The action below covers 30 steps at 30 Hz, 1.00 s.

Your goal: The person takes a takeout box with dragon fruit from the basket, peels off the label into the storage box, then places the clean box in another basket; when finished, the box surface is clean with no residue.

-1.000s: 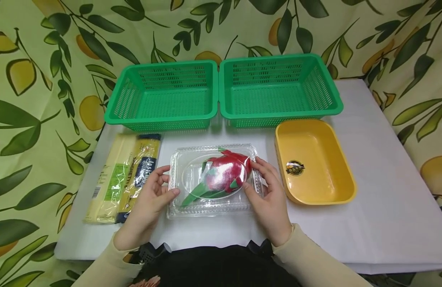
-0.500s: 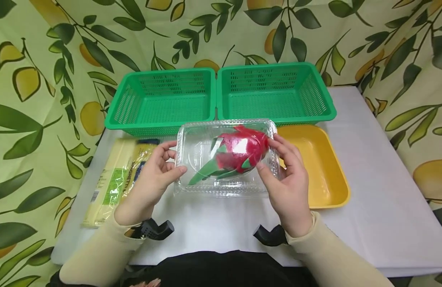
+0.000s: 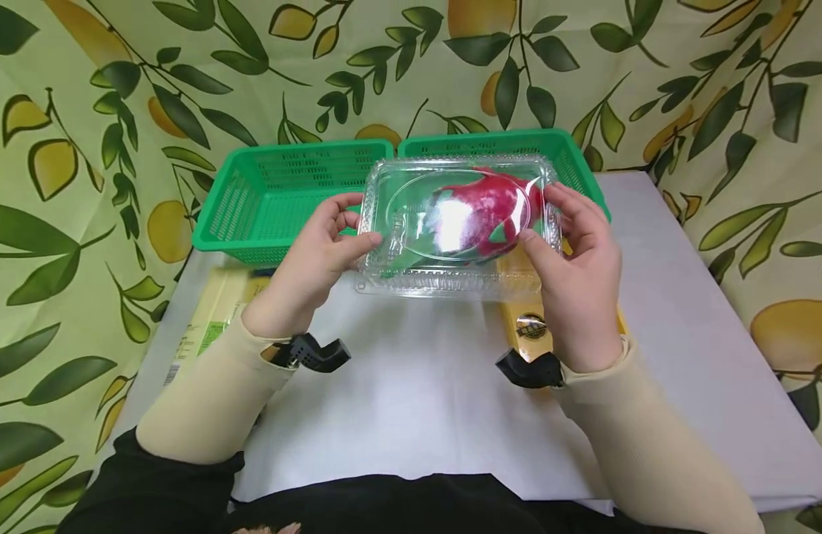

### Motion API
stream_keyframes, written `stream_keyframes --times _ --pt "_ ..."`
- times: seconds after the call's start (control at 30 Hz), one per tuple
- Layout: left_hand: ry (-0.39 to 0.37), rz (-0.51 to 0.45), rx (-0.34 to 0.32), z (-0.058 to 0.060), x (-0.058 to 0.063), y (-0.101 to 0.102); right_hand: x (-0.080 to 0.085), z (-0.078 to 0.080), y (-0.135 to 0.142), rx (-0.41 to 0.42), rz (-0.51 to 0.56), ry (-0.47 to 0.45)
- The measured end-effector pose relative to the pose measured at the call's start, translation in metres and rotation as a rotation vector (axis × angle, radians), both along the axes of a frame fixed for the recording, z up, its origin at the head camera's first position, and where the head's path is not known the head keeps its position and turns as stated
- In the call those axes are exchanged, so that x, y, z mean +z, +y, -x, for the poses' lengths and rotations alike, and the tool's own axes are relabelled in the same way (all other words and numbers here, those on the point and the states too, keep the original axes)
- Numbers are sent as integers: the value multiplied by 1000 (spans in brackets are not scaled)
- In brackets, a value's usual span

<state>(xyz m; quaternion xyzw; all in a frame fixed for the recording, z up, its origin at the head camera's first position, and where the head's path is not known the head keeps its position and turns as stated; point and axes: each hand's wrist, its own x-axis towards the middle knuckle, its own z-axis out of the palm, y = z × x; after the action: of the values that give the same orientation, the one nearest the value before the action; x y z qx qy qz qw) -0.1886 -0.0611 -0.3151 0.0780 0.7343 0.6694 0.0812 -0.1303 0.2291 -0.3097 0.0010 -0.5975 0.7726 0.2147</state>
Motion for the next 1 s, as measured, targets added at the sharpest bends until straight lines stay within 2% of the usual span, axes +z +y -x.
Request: stream_keyframes --times 0.17,0.4,0.67,1.0 --pt "7 9 -12 21 11 16 9 19 14 -35 14 -7" --pt "-16 -45 -33 43 21 31 19 38 29 -78 -31 -73" --pt "-51 -99 -35 68 19 45 25 62 39 -74 -65 -145" --pt "-142 -85 -21 98 17 59 20 100 55 -29 -72 -187"
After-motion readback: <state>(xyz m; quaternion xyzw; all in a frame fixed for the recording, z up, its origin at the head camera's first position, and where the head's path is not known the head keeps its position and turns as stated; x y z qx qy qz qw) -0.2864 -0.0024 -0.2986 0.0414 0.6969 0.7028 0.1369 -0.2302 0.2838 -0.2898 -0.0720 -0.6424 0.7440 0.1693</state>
